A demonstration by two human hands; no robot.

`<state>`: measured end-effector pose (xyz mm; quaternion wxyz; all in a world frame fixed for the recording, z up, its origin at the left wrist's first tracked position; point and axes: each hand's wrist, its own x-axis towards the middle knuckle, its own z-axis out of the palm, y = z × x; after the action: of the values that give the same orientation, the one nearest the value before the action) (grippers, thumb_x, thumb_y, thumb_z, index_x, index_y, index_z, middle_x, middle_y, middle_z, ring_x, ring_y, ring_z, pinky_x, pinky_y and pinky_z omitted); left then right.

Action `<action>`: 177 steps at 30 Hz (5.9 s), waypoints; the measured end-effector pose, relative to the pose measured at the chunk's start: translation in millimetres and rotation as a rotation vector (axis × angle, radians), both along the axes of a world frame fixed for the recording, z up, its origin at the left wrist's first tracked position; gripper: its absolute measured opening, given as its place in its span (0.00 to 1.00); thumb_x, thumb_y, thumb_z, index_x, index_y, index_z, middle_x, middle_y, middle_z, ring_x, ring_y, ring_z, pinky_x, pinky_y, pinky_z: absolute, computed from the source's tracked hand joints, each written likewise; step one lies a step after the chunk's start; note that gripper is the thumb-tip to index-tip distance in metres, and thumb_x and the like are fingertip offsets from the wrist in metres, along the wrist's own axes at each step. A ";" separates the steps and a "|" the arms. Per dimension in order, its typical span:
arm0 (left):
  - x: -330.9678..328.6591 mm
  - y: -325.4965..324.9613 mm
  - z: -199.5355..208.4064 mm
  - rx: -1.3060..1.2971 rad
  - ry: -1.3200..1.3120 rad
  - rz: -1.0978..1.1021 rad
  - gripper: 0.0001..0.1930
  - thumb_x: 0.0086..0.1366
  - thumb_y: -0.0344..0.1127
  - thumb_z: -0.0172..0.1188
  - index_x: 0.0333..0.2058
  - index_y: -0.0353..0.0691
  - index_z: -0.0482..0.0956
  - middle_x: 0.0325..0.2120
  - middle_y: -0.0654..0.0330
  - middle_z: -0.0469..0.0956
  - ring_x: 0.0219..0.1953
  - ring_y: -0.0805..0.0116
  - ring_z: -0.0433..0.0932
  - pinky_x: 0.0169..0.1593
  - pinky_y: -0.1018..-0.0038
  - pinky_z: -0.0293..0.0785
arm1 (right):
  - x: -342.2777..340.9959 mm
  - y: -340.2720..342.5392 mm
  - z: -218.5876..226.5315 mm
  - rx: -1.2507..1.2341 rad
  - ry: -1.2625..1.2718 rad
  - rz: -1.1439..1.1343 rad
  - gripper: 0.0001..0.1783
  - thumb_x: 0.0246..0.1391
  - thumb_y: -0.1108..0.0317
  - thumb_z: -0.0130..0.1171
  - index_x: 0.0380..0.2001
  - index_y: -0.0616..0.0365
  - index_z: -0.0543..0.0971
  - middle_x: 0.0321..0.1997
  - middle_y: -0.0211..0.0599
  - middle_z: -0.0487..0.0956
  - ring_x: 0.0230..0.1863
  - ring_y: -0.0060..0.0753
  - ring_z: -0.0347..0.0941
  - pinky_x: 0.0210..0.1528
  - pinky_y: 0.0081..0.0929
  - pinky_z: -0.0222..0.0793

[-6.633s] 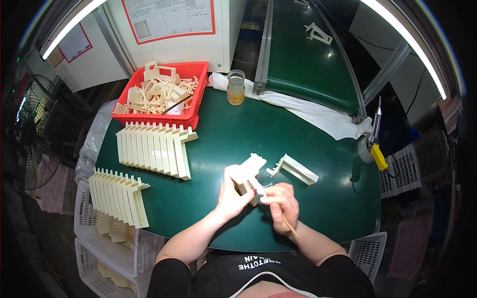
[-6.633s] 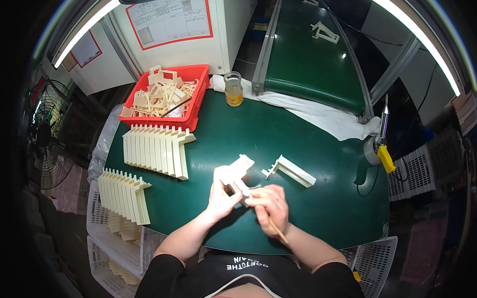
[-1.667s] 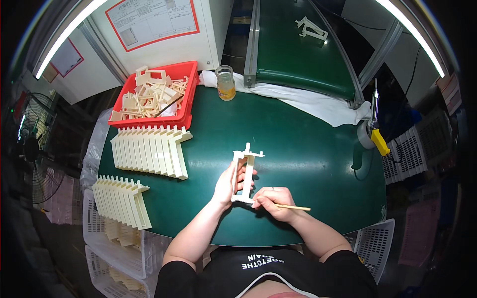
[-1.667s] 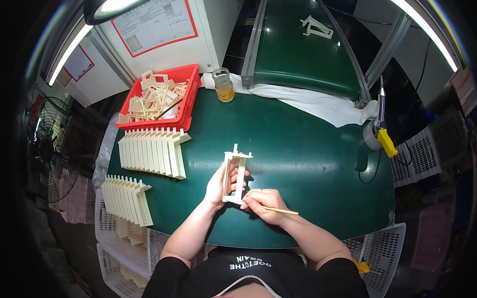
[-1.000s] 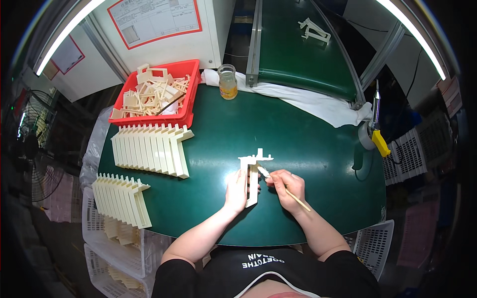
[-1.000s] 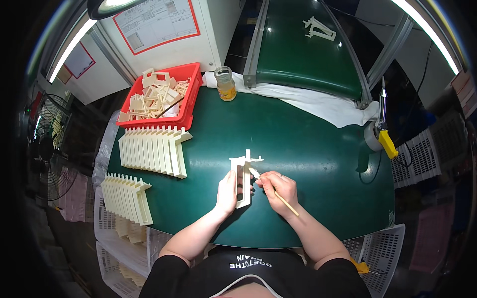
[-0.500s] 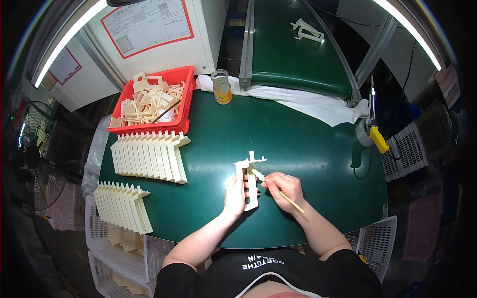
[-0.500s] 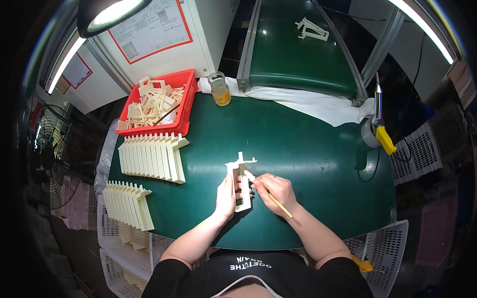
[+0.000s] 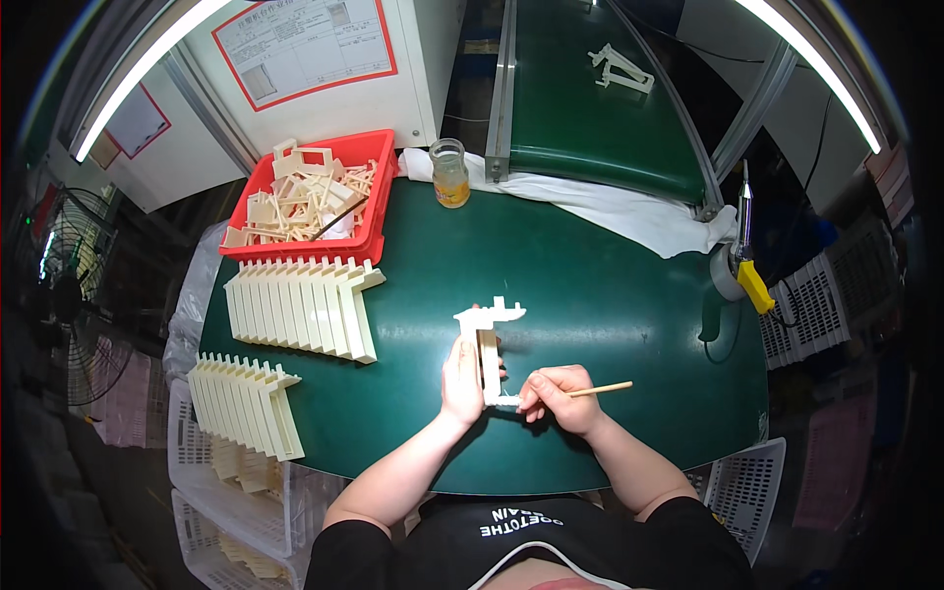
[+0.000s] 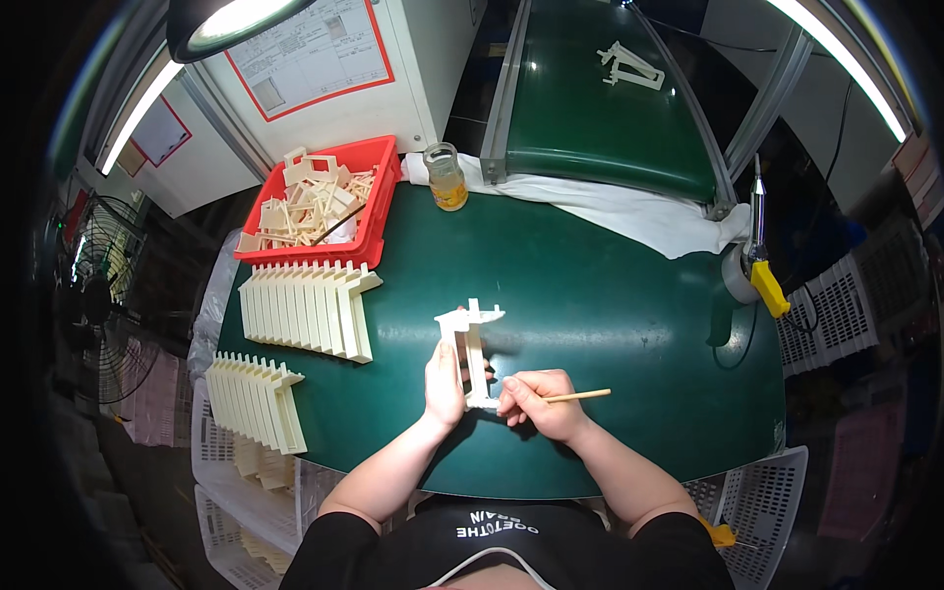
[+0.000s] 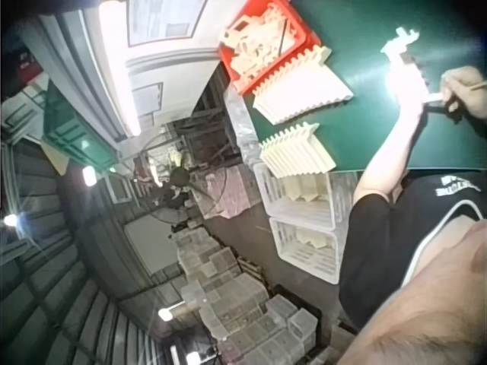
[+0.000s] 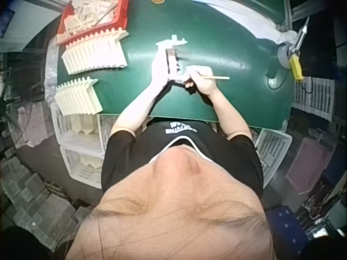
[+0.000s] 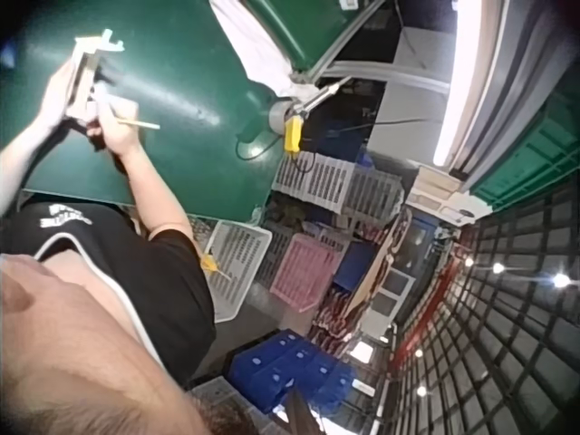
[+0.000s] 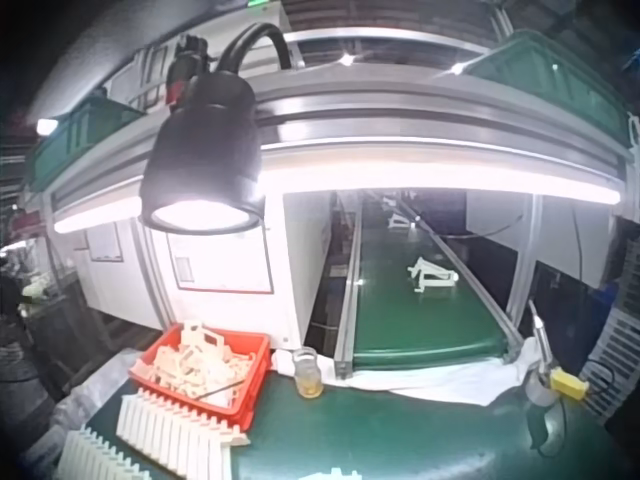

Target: The person applies liquid to plastic parts using a swab, stacks the parts on the work table, walks to another workstation, and folds a sheet of paper by hand.

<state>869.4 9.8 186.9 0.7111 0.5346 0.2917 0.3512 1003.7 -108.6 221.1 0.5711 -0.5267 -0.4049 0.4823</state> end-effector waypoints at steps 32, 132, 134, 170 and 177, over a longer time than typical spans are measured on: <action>-8.5 7.6 22.8 -0.399 -0.235 -0.439 0.26 0.69 0.37 0.56 0.56 0.35 0.52 0.44 0.49 0.74 0.37 0.54 0.84 0.41 0.62 0.85 | 12.9 13.6 6.8 0.634 -0.982 -0.536 0.06 0.60 0.69 0.57 0.29 0.57 0.78 0.34 0.41 0.79 0.35 0.42 0.74 0.38 0.35 0.67; -67.9 331.5 124.3 0.857 1.136 0.355 0.16 0.59 0.44 0.64 0.42 0.42 0.84 0.36 0.49 0.83 0.42 0.52 0.81 0.47 0.59 0.76 | 27.4 25.7 -46.0 0.085 -0.143 -0.291 0.21 0.67 0.63 0.51 0.21 0.62 0.79 0.22 0.32 0.80 0.24 0.19 0.73 0.28 0.18 0.67; -85.9 328.1 134.9 0.850 0.863 0.463 0.17 0.61 0.42 0.63 0.43 0.37 0.82 0.35 0.49 0.83 0.40 0.52 0.82 0.46 0.61 0.74 | 27.4 24.9 -47.4 0.100 -0.157 -0.274 0.21 0.67 0.62 0.52 0.20 0.62 0.79 0.22 0.32 0.80 0.23 0.19 0.72 0.28 0.18 0.67; -291.3 -32.2 112.2 -0.094 0.157 -0.025 0.16 0.67 0.36 0.60 0.48 0.33 0.74 0.39 0.58 0.80 0.42 0.74 0.76 0.47 0.74 0.71 | 4.2 37.8 -35.0 0.134 -1.207 -0.157 0.10 0.60 0.78 0.51 0.43 0.63 0.76 0.61 0.51 0.74 0.63 0.52 0.68 0.64 0.42 0.63; -462.4 -118.0 106.0 -0.145 0.629 0.561 0.21 0.62 0.46 0.60 0.47 0.37 0.78 0.39 0.47 0.81 0.43 0.51 0.81 0.45 0.62 0.76 | -171.6 86.9 60.2 0.175 -0.954 0.187 0.16 0.48 0.87 0.53 0.38 0.60 0.78 0.49 0.43 0.81 0.47 0.38 0.78 0.48 0.28 0.74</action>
<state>406.9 -108.2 292.9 0.5001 0.4643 0.6526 0.3294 832.1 -21.7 281.3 0.3186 -0.6000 -0.7058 0.2008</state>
